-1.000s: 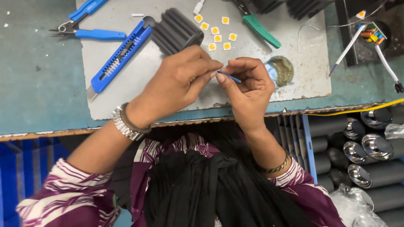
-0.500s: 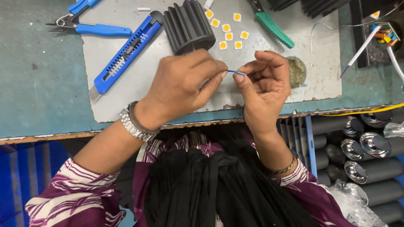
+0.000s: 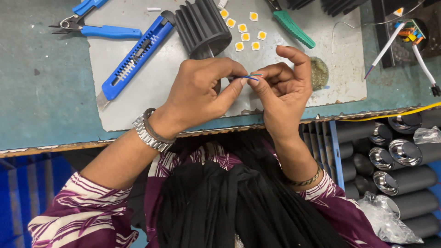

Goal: The person strips the insulation from the ends of a red and blue wire pair using a wire stripper, twists the exposed strands, and threads the wires through a black finned heat-sink housing. They then dip the wire ends into a small container of flux or solder paste and solder the connections with a soldering iron at the workbench.

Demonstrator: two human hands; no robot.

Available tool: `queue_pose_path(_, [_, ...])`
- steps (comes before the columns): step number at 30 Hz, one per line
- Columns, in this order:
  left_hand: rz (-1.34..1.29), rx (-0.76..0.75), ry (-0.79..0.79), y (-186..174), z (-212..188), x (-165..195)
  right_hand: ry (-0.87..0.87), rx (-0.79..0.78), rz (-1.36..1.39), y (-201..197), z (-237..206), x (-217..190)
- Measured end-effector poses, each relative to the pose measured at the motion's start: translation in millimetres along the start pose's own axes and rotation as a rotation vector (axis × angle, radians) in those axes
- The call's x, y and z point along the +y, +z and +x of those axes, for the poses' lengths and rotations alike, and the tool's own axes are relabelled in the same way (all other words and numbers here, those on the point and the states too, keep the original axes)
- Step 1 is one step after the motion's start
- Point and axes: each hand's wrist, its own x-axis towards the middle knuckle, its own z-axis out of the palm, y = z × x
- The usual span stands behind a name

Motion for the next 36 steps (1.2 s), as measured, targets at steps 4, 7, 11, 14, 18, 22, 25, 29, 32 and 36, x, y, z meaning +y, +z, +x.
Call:
queue_pose_path(4, [-0.126,-0.040,-0.132,0,0,2,0.052,-0.031,0.056,-2,-2,-2])
queue_pose_path(7, [-0.133,-0.072,-0.182,-2,2,1,0.089,-0.058,0.088,-9,-5,-2])
queue_pose_path(11, [-0.152,-0.113,-0.231,-2,4,0,-0.071,-0.015,-0.247,-28,-18,-7])
queue_pose_path(14, [-0.079,-0.094,-0.205,1,4,-2,-0.249,0.156,-0.510,-55,-17,-17])
queue_pose_path(18, [0.027,-0.027,-0.129,3,2,-4,-0.271,0.114,-0.945,-88,-16,-33])
queue_pose_path(22, [0.068,0.014,-0.072,7,3,-5,-0.148,0.069,-0.978,-85,-15,-29])
queue_pose_path(25, [0.067,0.042,-0.066,6,4,-6,-0.173,0.025,-0.758,-67,-14,-24])
queue_pose_path(29, [0.094,0.100,0.002,4,4,-6,-0.274,-0.106,-0.617,-39,-4,-20])
queue_pose_path(32, [0.102,0.117,0.003,4,5,-6,-0.298,-0.159,-0.586,-19,-1,-17])
queue_pose_path(36, [0.130,0.165,0.049,3,5,-9,-0.242,-0.186,-0.493,-7,-1,-16])
